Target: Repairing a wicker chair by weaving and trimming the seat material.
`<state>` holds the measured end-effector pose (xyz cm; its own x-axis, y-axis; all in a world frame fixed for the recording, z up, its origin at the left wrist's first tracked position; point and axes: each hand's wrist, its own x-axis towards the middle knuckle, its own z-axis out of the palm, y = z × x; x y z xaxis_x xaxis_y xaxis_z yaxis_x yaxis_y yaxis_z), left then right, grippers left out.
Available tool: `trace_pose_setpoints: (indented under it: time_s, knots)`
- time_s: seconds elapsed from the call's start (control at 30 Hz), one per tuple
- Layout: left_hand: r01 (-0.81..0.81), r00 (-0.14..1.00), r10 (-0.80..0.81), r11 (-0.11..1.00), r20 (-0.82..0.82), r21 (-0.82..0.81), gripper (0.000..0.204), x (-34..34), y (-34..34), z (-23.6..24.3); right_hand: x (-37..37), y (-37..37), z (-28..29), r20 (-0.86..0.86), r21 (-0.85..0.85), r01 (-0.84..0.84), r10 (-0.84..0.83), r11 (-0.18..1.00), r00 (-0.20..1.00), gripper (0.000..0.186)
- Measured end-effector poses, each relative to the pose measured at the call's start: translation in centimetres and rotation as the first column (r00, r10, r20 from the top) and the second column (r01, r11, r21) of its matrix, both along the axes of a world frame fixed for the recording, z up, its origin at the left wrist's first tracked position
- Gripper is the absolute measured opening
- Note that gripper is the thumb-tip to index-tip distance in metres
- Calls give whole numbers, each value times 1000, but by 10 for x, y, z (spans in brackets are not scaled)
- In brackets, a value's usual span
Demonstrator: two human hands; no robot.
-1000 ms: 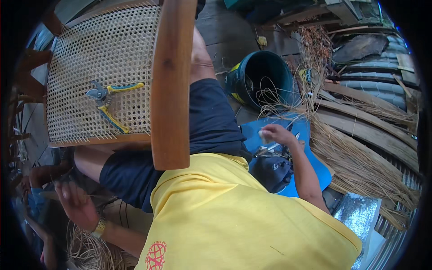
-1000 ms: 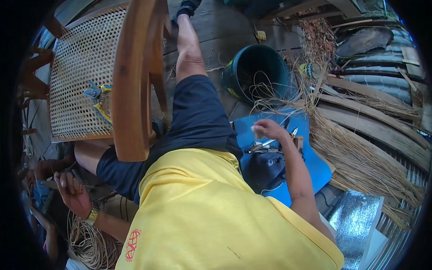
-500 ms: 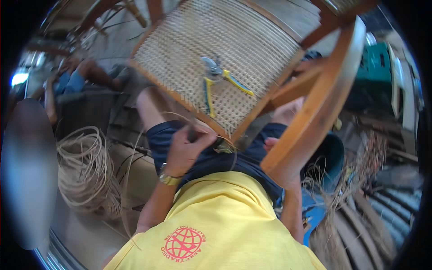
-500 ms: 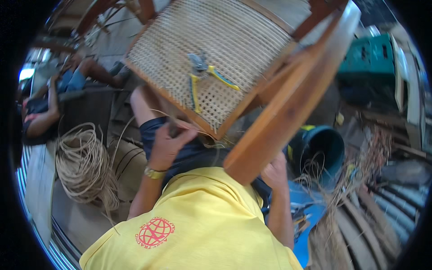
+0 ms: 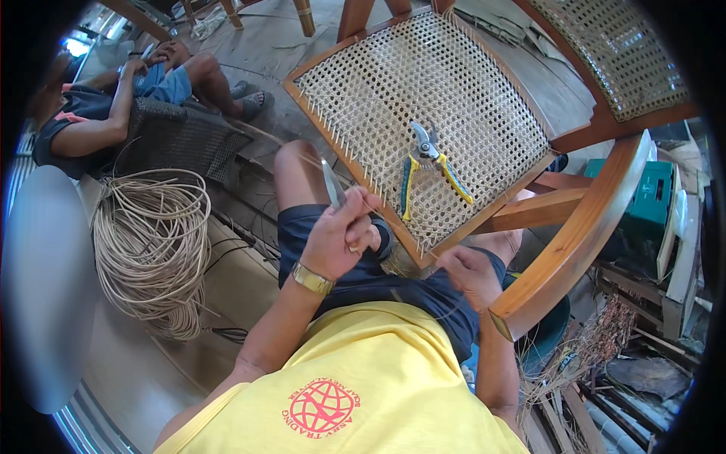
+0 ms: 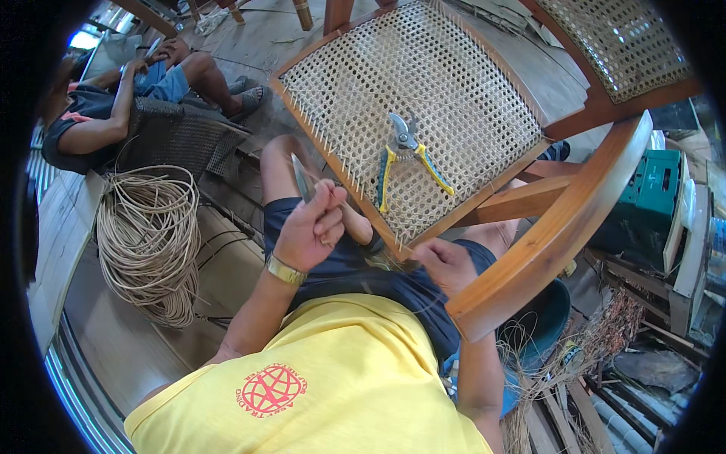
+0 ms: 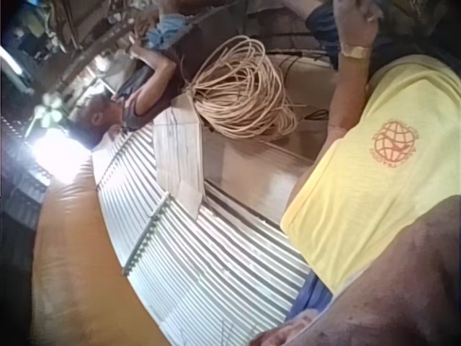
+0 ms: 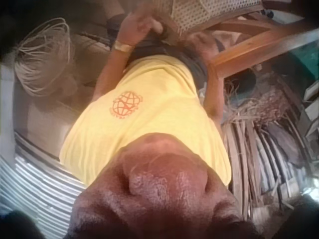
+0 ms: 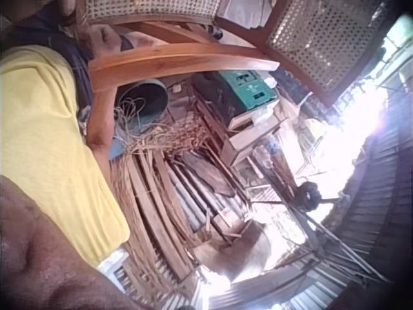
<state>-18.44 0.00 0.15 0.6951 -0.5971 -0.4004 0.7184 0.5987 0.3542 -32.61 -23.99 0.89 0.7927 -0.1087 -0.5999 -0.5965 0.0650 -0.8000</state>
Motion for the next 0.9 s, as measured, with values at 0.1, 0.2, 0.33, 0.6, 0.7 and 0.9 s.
trace_pose_setpoints:
  time_s: [0.1,0.2,0.33,0.6,0.7,0.9]
  knots:
    - [-25,1000,24,999,-18,-40,24,24,6,-21,-29,-29,-3,43,-190,19,-11,982,999,22]
    - [-52,999,52,999,-15,2,23,34,8,-24,-47,-47,12,23,-442,65,-61,895,998,25]
    - [-65,984,-4,924,179,376,22,32,3,-30,-55,-49,39,59,-528,56,-29,847,998,29]
    - [-167,984,118,871,133,461,17,33,8,-38,-95,-47,54,-26,-440,130,-158,888,987,19]
    - [-154,986,110,887,125,436,18,29,7,-44,-129,-60,43,57,-516,173,-167,839,984,13]
    - [-214,976,164,848,143,485,21,25,3,-44,-199,-100,30,32,-921,-16,117,390,993,33]
